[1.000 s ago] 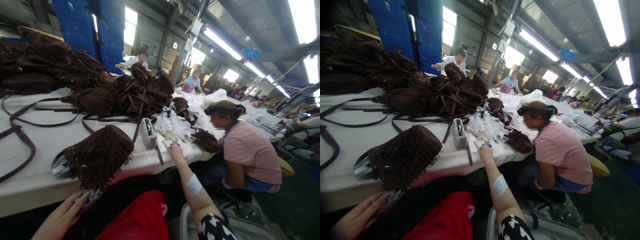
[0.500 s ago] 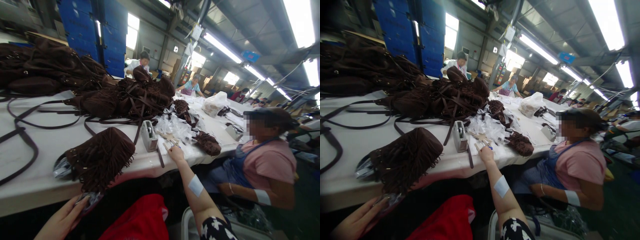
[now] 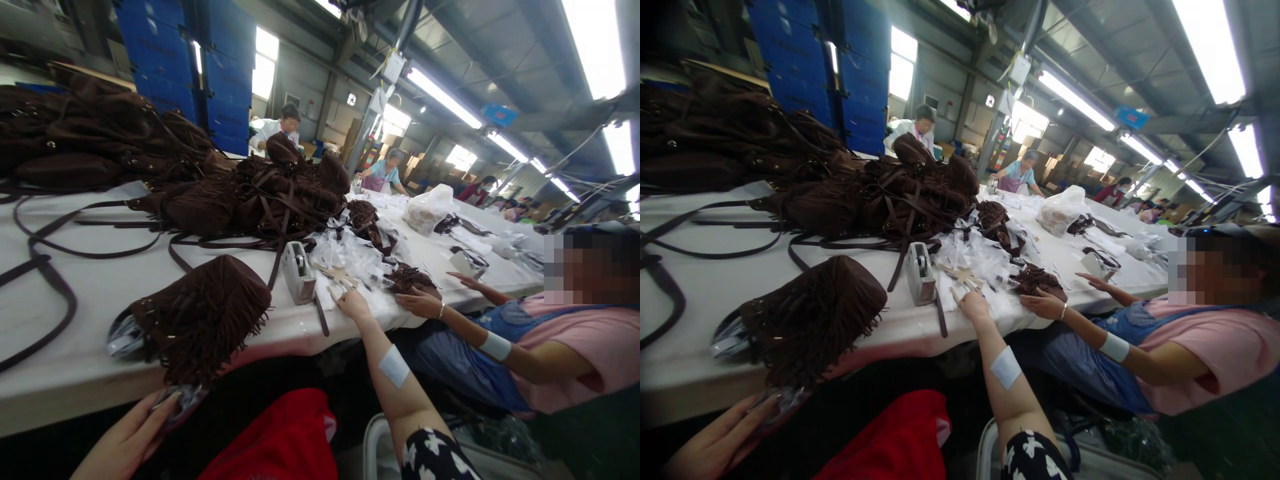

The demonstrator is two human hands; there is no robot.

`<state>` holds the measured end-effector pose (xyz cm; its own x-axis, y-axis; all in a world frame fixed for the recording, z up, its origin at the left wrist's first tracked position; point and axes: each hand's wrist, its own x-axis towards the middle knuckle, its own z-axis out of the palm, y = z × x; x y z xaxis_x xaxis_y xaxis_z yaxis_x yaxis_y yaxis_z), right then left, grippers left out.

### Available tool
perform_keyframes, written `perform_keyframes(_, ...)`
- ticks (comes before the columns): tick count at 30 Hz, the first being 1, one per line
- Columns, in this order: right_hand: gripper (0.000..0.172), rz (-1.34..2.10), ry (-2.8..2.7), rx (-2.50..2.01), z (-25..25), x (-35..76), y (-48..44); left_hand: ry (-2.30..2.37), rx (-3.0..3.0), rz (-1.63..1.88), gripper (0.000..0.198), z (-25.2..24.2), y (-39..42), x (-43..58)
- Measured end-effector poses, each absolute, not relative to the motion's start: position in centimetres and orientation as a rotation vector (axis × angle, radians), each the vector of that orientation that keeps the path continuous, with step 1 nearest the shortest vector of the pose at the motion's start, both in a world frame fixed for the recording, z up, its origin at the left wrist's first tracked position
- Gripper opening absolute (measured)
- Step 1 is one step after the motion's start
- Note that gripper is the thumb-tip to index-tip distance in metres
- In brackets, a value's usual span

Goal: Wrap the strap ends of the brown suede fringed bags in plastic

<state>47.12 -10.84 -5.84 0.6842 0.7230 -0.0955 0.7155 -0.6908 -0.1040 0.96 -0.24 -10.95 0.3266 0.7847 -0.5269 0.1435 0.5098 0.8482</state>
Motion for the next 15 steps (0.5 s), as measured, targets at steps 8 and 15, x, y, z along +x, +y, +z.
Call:
perform_keyframes(8, 0.027, 0.213, -1.188, -2.804, -5.9, 47.5, -10.5, 1.175, 0.917, 0.495, 0.069, -9.6, -0.6, 1.2)
perform_keyframes(15, 0.019, 0.303, -1.098, -2.711, -6.5, 47.8, -10.6, 1.072, 0.947, 0.48, 0.064, -8.0, -1.1, 1.1)
